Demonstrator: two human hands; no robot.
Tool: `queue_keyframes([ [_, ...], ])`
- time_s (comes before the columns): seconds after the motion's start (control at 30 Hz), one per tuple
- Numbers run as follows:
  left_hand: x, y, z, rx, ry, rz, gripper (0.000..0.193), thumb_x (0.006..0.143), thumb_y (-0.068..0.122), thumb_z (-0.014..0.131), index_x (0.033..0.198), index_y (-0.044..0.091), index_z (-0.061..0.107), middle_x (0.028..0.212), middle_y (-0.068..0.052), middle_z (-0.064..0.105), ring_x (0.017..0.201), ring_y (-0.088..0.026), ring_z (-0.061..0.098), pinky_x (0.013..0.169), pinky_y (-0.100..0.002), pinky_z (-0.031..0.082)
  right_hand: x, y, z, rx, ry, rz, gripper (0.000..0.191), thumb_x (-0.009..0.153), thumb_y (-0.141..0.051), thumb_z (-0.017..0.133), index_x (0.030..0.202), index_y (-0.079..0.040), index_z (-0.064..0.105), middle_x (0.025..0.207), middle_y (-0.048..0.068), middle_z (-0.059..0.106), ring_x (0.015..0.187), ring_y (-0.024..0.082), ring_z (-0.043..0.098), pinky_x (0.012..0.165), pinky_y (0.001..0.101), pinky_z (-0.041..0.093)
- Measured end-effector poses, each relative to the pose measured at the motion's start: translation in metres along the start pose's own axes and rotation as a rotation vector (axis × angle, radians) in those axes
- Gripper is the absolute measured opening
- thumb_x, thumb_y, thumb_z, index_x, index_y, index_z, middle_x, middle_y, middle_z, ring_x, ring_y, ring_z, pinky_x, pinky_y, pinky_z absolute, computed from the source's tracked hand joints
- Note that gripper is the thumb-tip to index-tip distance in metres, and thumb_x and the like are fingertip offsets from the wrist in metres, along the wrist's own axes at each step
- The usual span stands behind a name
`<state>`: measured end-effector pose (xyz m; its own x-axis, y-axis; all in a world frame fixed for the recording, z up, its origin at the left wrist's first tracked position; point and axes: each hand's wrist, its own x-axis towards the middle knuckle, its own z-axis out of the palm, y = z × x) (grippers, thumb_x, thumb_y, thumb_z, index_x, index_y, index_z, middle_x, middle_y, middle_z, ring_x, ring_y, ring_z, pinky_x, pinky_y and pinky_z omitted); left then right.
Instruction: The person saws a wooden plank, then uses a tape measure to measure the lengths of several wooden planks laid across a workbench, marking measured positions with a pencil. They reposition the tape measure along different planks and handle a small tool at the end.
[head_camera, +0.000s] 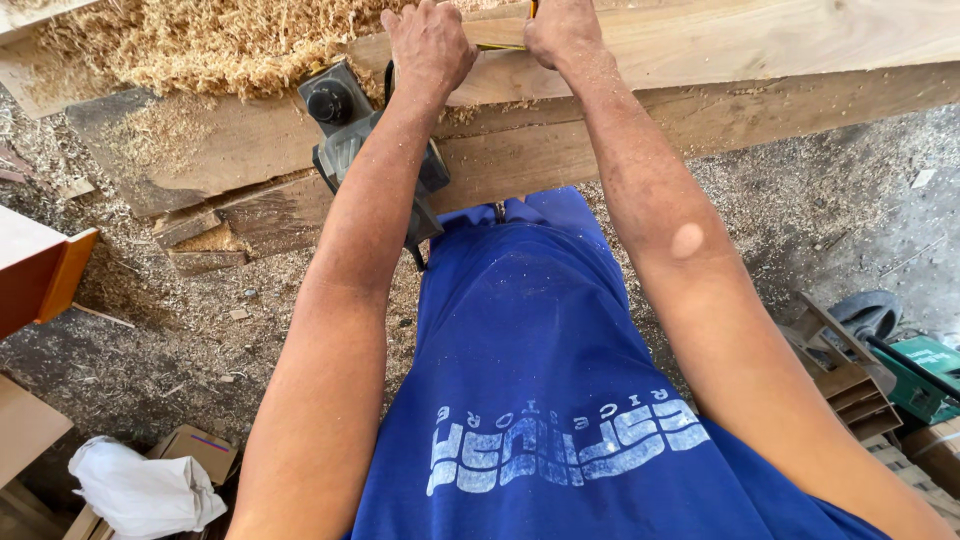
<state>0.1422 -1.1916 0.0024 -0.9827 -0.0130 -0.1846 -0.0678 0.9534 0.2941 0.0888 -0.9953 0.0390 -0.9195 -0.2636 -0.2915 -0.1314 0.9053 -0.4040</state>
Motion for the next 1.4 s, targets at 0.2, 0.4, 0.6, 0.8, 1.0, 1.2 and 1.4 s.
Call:
queue_keyframes([
  [0.2, 0.003, -0.006, 0.016, 0.007, 0.096, 0.027, 0.025, 0.078, 0.023, 0.078, 0.100, 0.010, 0.077, 0.098, -0.015, 0.072, 0.098, -0.037, 0.066, 0.088, -0.062, 0.038, -0.009, 0.013, -0.017, 0.373, -0.125, 0.248, 0.025, 0.101, -0.024, 0.064, 0.096, -0.002, 0.075, 0.082, 0.008, 0.076, 0.072, 0.014, 0.076, 0.070, 0.0308, 0.062],
  [0.4, 0.004, -0.007, 0.006, 0.061, -0.124, -0.017, 0.035, 0.083, 0.038, 0.080, 0.105, 0.011, 0.077, 0.103, -0.015, 0.071, 0.100, -0.036, 0.065, 0.092, -0.060, 0.038, -0.021, 0.025, -0.014, 0.489, 0.070, 0.106, 0.024, 0.103, -0.025, 0.066, 0.099, -0.003, 0.073, 0.078, 0.003, 0.076, 0.070, 0.011, 0.079, 0.063, 0.0259, 0.063],
  [0.6, -0.001, -0.002, -0.012, 0.024, -0.116, -0.046, 0.038, 0.079, 0.043, 0.081, 0.102, 0.013, 0.077, 0.104, -0.014, 0.071, 0.102, -0.037, 0.064, 0.088, -0.061, 0.040, -0.038, 0.026, 0.005, 0.631, 0.087, 0.170, 0.017, 0.102, -0.013, 0.053, 0.106, -0.005, 0.067, 0.090, 0.007, 0.078, 0.075, 0.012, 0.079, 0.067, 0.0277, 0.064],
  [0.8, -0.006, -0.006, -0.014, -0.027, -0.166, -0.046, 0.039, 0.085, 0.045, 0.081, 0.104, 0.011, 0.078, 0.106, -0.014, 0.072, 0.107, -0.035, 0.064, 0.087, -0.054, 0.050, -0.055, 0.024, 0.020, 0.485, 0.130, 0.043, 0.023, 0.102, -0.011, 0.063, 0.123, -0.013, 0.069, 0.107, 0.008, 0.078, 0.095, 0.016, 0.075, 0.086, 0.0320, 0.062],
  [1.0, -0.003, -0.011, -0.015, -0.031, -0.118, 0.000, 0.042, 0.080, 0.048, 0.083, 0.099, 0.012, 0.079, 0.108, -0.014, 0.071, 0.107, -0.036, 0.065, 0.082, -0.052, 0.052, -0.051, 0.017, 0.021, 0.558, 0.095, -0.046, 0.025, 0.100, -0.018, 0.073, 0.124, -0.013, 0.071, 0.104, 0.006, 0.078, 0.096, 0.017, 0.077, 0.086, 0.0325, 0.063],
  [1.2, -0.002, -0.016, -0.011, -0.044, -0.150, 0.012, 0.046, 0.082, 0.055, 0.082, 0.100, 0.012, 0.078, 0.099, -0.012, 0.072, 0.101, -0.031, 0.067, 0.080, -0.051, 0.052, -0.043, 0.015, 0.025, 0.459, 0.105, -0.008, 0.016, 0.104, -0.026, 0.070, 0.110, -0.012, 0.075, 0.093, 0.005, 0.078, 0.085, 0.016, 0.075, 0.079, 0.0352, 0.062],
  [1.4, 0.000, -0.022, 0.002, -0.058, -0.096, 0.009, 0.056, 0.080, 0.064, 0.079, 0.097, 0.012, 0.076, 0.088, -0.009, 0.074, 0.090, -0.029, 0.069, 0.074, -0.051, 0.051, -0.034, 0.021, 0.031, 0.515, 0.086, 0.044, 0.022, 0.105, -0.035, 0.063, 0.102, -0.016, 0.074, 0.091, 0.001, 0.077, 0.080, 0.011, 0.071, 0.074, 0.0330, 0.062],
])
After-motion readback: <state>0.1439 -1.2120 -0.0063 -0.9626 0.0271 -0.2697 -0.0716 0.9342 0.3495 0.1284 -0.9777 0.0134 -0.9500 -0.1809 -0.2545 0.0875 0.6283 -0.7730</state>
